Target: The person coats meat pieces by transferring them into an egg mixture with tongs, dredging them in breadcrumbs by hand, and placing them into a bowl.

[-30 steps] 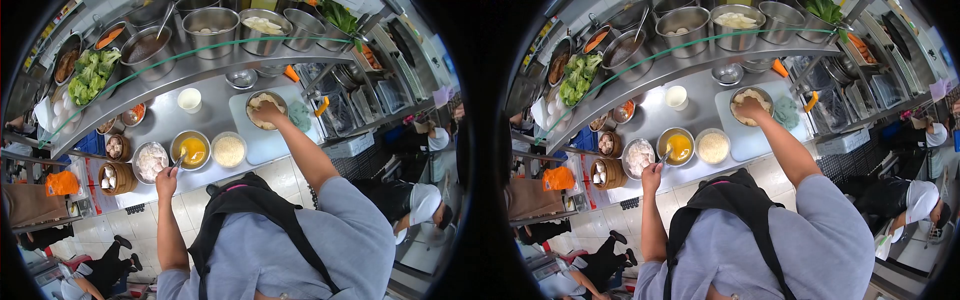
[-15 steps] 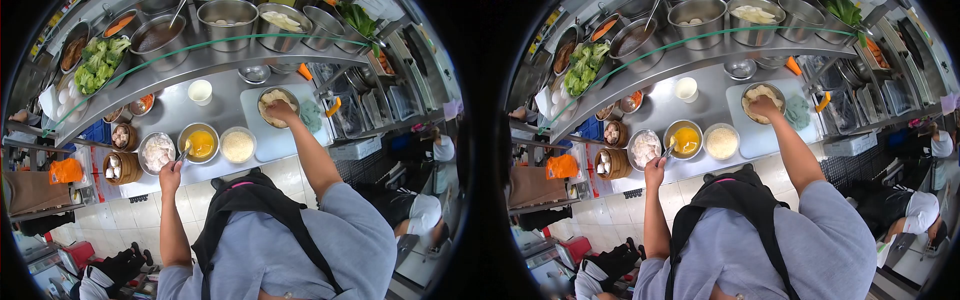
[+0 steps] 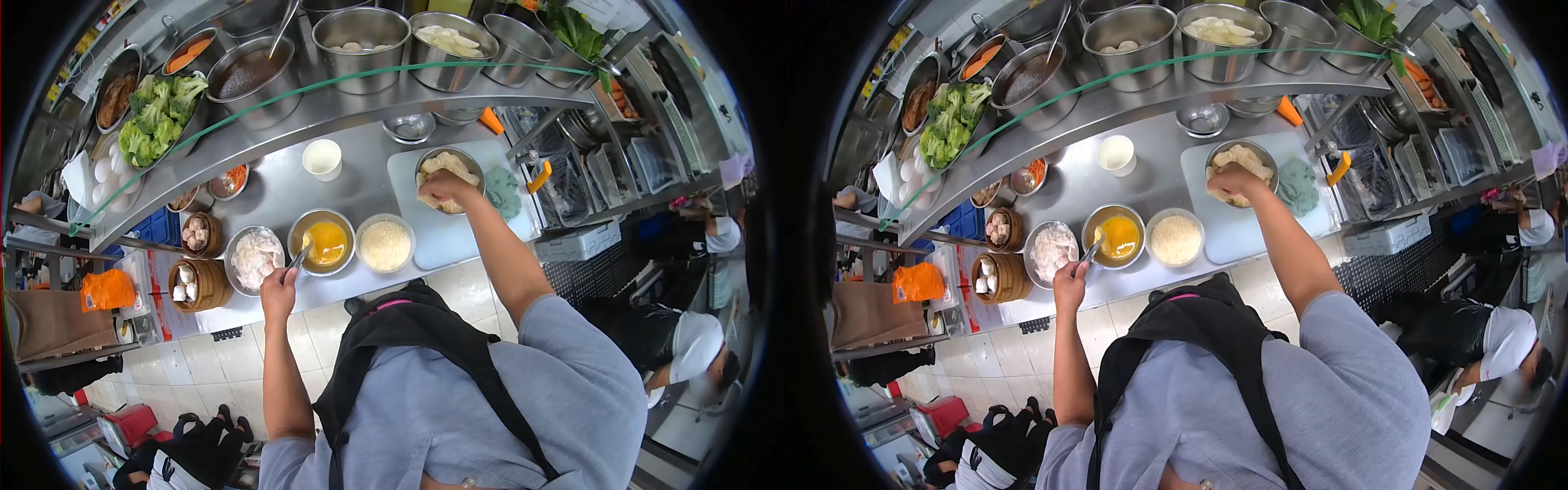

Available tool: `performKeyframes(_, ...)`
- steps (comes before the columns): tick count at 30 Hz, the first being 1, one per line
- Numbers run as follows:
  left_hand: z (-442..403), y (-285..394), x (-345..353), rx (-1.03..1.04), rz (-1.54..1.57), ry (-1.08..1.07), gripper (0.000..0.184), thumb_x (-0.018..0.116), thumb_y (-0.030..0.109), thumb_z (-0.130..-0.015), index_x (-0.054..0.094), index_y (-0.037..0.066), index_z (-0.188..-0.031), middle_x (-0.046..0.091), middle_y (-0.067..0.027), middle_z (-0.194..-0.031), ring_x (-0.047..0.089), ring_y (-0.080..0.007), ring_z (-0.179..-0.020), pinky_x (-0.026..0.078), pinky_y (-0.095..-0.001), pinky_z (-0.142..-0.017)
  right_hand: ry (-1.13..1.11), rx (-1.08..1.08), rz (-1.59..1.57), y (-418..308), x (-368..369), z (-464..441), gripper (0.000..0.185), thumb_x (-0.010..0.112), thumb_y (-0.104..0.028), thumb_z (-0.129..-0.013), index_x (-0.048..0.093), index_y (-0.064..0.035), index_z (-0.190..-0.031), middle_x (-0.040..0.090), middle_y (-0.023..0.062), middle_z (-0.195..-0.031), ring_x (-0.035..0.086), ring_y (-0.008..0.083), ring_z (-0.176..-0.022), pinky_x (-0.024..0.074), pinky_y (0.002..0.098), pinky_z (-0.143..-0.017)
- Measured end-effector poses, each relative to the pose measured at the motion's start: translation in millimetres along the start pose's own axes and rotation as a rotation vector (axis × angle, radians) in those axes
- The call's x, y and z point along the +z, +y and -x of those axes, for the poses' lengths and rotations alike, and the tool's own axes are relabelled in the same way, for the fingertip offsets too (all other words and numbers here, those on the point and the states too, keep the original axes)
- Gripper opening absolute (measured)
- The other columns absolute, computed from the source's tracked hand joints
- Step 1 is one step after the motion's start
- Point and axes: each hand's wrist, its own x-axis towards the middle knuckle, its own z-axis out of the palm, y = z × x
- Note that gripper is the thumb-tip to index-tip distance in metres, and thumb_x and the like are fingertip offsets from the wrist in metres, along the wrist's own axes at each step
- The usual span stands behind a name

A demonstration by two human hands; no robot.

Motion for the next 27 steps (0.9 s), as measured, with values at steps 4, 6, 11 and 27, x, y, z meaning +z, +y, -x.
performKeyframes(4,1,2,-1,-0.006,0.018,0.0,0.029,0.07,0.029,-0.093,0.075,0.002,-0.099,0.072,-0.0208,-0.084,0.069,-0.0362,-0.077,0.053,-0.0424,-0.073,0.025,-0.014,-0.136,-9,-5,14,0.021,0.076,-0.022,-0.071,0.065,-0.0049,-0.075,0.057,0.0016,-0.068,0.053,0.0102,-0.059,0.0423,0.0275,-0.051)
performKeyframes(6,4,8,-6,-0.04,0.007,-0.011,0.029,0.071,0.029,-0.093,0.075,0.001,-0.098,0.072,-0.0211,-0.083,0.069,-0.0359,-0.077,0.053,-0.0425,-0.073,0.25,-0.07,0.108,-12,-10,23,0.029,0.078,-0.027,-0.071,0.068,-0.0016,-0.08,0.066,0.0077,-0.073,0.063,0.0159,-0.063,0.0491,0.0304,-0.054)
performKeyframes(11,3,1,-5,-0.001,0.018,-0.005,0.028,0.071,0.029,-0.093,0.075,0.001,-0.097,0.072,-0.0214,-0.083,0.069,-0.0368,-0.076,0.053,-0.0428,-0.073,0.393,-0.15,0.431,-9,-18,23,0.035,0.075,-0.033,-0.075,0.072,-0.0014,-0.09,0.074,0.0197,-0.097,0.071,0.0342,-0.094,0.0556,0.0427,-0.085)
performKeyframes(27,-8,-17,3,-0.095,0.141,-0.061,0.032,0.07,0.032,-0.094,0.075,0.001,-0.098,0.068,-0.0132,-0.071,0.062,-0.0239,-0.064,0.049,-0.0379,-0.065,0.533,-0.319,0.434,1,7,25,0.017,0.064,-0.017,-0.085,0.07,-0.0039,-0.093,0.073,0.0203,-0.096,0.07,0.0389,-0.091,0.0553,0.0458,-0.084)
